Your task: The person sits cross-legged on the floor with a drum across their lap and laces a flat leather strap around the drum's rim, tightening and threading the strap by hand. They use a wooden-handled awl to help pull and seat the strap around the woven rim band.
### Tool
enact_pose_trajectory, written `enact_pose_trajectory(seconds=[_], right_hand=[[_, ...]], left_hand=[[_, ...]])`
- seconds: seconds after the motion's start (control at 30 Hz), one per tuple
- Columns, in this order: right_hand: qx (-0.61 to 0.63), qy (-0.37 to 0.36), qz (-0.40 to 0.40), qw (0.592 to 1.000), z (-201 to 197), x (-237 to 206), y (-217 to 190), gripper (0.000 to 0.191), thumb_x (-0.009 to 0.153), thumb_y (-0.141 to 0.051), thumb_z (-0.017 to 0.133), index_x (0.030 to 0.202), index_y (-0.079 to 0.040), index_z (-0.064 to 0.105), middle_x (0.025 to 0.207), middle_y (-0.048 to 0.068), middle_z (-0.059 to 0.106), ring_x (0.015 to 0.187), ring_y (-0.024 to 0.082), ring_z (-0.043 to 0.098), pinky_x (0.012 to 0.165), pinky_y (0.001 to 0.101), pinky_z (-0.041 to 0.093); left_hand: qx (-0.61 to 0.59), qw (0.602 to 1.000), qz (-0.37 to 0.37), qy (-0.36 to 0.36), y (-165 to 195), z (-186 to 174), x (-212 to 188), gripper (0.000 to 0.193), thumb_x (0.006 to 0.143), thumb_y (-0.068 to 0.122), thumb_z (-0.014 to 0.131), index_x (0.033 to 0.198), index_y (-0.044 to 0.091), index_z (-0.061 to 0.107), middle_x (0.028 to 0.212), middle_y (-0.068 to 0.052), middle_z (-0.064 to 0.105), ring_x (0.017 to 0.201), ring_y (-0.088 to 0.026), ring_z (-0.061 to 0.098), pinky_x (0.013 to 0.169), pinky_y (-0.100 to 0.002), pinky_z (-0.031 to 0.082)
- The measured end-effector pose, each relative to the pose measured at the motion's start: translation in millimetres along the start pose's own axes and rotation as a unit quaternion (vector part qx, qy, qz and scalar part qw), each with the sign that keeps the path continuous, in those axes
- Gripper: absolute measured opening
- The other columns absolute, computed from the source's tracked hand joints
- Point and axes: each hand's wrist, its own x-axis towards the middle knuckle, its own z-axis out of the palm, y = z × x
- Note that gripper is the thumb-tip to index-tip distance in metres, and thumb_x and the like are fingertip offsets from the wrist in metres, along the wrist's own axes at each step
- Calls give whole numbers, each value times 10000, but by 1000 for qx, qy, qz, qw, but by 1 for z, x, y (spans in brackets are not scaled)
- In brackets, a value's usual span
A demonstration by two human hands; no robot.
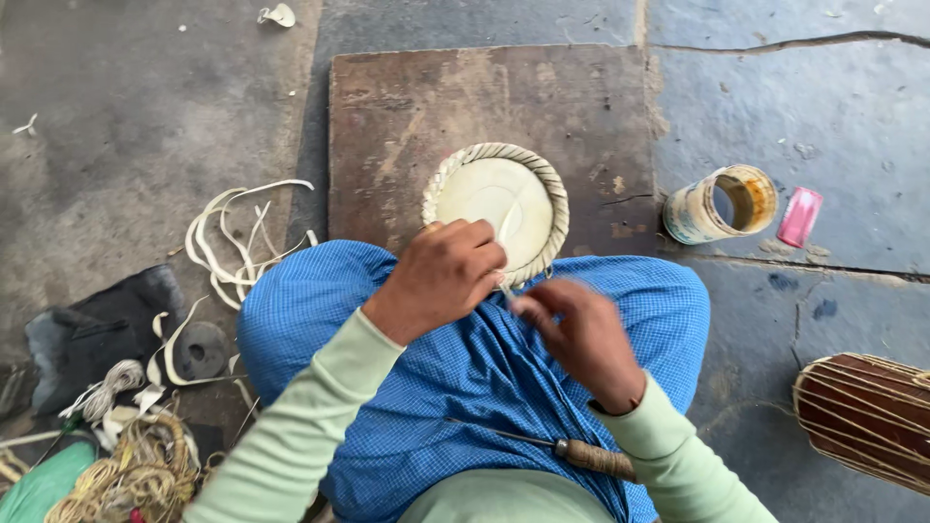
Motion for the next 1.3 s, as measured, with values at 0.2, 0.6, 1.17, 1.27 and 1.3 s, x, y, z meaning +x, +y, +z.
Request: enact_pose_trajectory(seconds=[0.2,0.6,1.17,1.27,1.3], right_hand=[[-108,151,-232,955,-11,26,-11,147,880,-122,763,1009,-74,710,1090,80,690,1101,317,611,922,423,513],[-59,174,-238,954,2,33,17,126,895,-102,769,982,-76,680,1143,54,704,1159,299,618,972,412,520],[-72,181,-248,949,11,27,24,126,920,-94,755,1012,-70,672,1152,52,693,1181,295,609,1006,418,521],[-73,187,-247,948,8,30,25,128,926,-106,759,1017,-70,675,1166,53,696,1186,295,607,1018,420,516],[-74,186,-246,948,8,31,25,130,922,-109,760,1014,-70,675,1169,53,698,1191,299,607,1017,420,515]], left_hand=[[88,992,15,-89,-2,1,17,153,781,129,740,871,72,630,885,-72,608,777,-250,686,648,-398,567],[46,998,-38,34,2,10,6,166,814,113,716,950,76,628,936,-82,592,850,-260,671,709,-394,558],[212,967,59,-129,2,19,13,65,881,115,676,891,61,640,853,-99,632,758,-241,722,614,-375,583],[228,970,68,-40,-2,24,7,66,893,90,678,890,67,616,833,-81,605,721,-216,677,611,-356,563],[213,976,44,-2,-2,25,6,86,878,104,681,901,63,609,836,-85,598,723,-226,666,628,-366,559]])
